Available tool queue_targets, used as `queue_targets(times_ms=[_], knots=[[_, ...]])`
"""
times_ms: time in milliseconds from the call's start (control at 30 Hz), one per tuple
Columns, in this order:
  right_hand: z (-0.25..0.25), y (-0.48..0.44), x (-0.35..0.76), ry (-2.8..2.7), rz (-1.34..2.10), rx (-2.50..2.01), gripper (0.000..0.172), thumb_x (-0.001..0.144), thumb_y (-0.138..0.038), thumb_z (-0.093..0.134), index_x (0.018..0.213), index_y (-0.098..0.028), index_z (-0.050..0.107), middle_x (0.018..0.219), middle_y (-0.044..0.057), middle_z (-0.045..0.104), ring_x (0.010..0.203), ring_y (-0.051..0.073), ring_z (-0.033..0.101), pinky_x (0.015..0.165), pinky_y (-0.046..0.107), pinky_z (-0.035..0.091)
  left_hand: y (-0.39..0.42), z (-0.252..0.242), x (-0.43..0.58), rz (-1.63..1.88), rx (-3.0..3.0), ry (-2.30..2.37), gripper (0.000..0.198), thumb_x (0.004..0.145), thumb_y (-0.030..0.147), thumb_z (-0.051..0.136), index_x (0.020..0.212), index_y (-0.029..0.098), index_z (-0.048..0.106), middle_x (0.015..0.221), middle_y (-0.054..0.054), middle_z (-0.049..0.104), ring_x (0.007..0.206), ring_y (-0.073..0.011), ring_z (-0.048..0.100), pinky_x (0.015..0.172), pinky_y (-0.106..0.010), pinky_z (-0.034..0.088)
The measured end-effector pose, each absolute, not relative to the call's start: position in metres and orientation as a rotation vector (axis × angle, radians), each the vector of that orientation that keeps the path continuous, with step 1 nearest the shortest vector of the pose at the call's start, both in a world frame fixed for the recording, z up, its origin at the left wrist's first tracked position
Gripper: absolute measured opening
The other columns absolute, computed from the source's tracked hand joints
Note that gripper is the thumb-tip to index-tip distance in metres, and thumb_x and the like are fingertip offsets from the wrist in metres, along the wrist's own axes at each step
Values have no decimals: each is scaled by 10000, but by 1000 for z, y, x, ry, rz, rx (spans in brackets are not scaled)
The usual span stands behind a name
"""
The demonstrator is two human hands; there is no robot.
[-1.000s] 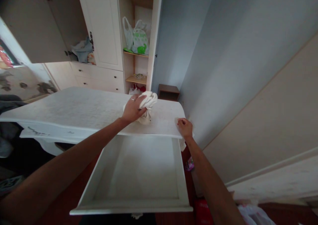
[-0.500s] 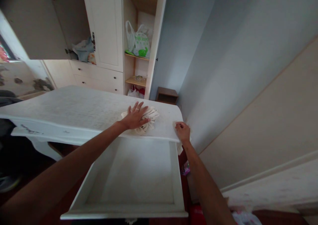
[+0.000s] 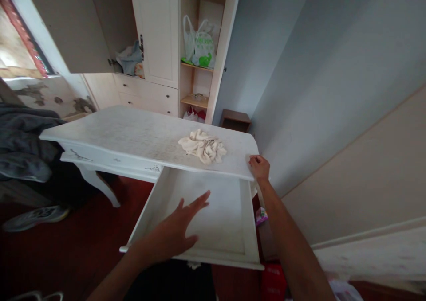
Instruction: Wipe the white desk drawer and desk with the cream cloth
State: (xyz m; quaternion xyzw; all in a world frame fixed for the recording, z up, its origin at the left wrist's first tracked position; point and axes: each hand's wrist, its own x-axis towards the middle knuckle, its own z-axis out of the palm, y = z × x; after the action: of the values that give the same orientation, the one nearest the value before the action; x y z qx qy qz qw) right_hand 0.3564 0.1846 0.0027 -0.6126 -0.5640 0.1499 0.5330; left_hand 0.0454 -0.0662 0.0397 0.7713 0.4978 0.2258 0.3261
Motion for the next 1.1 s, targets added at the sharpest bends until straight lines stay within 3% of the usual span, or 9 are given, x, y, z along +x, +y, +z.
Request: queue_targets(times_ms=[67, 167, 233, 300, 400, 567, 667, 833, 1100], knots=[[3, 184, 356, -1353, 350, -1472, 303, 735, -473, 620, 749, -194, 737, 649, 38, 695, 622, 196, 610, 684, 333, 503, -93, 36, 40, 504, 1892, 1370, 762, 789, 316, 637, 1542, 273, 526, 1041, -69, 762, 1010, -278, 677, 957, -412, 485], [3, 185, 356, -1375, 341, -1489, 264, 743, -427, 608, 746, -193, 730, 656, 34, 697, 634, 195, 616, 714, 333, 503, -127, 33, 35, 430, 1684, 1507, 399, 941, 502, 496, 1028, 241, 785, 732, -58, 689, 720, -227, 623, 763, -355, 458], [2, 186, 356, -1389, 324, -1497, 240, 749, -393, 595, 756, -193, 727, 670, 33, 702, 645, 197, 622, 740, 336, 502, -145, 21, 35, 396, 1656, 1471, 474, 955, 541, 460, 719, 212, 706, 652, -55, 627, 643, -193, 567, 691, -335, 425], [1, 187, 356, -1407, 298, -1512, 216, 753, -362, 586, 762, -195, 724, 674, 31, 704, 657, 200, 627, 766, 338, 499, -160, -4, 38, 354, 1536, 1374, 425, 898, 526, 538, 638, 197, 612, 620, -36, 585, 605, -169, 544, 618, -300, 406], [2, 189, 356, -1427, 288, -1544, 185, 755, -318, 575, 747, -198, 716, 656, 21, 692, 654, 196, 621, 767, 330, 494, -171, -51, 46, 379, 1079, 1174, 428, 780, 611, 656, 830, 186, 640, 703, -5, 610, 535, -135, 544, 527, -264, 432], [5, 189, 354, -1449, 250, -1558, 156, 771, -254, 562, 715, -197, 695, 649, 10, 678, 678, 185, 626, 759, 305, 492, -164, -99, 55, 607, 669, 1013, 674, 658, 648, 813, 1107, 187, 613, 978, -67, 682, 817, -174, 676, 759, -338, 577], [3, 193, 355, -1461, 233, -1563, 163, 789, -230, 546, 732, -187, 693, 662, 15, 676, 687, 177, 630, 758, 296, 493, -155, -105, 55, 623, 569, 971, 572, 742, 582, 769, 1106, 179, 588, 1194, -143, 688, 1016, -225, 707, 923, -386, 566], [-2, 199, 359, -1487, 209, -1557, 172, 809, -225, 533, 727, -178, 677, 680, 34, 680, 715, 177, 637, 768, 290, 498, -143, -104, 55, 585, 475, 930, 353, 957, 393, 446, 1187, 152, 562, 1431, -216, 608, 1220, -240, 676, 1080, -423, 509], [-6, 206, 366, -1535, 177, -1575, 171, 843, -201, 553, 793, -144, 706, 722, 48, 683, 757, 181, 641, 841, 312, 502, -145, -109, 57, 578, 458, 815, 501, 1017, 437, 357, 1361, 139, 566, 1554, -210, 516, 1339, -276, 611, 1129, -488, 470]])
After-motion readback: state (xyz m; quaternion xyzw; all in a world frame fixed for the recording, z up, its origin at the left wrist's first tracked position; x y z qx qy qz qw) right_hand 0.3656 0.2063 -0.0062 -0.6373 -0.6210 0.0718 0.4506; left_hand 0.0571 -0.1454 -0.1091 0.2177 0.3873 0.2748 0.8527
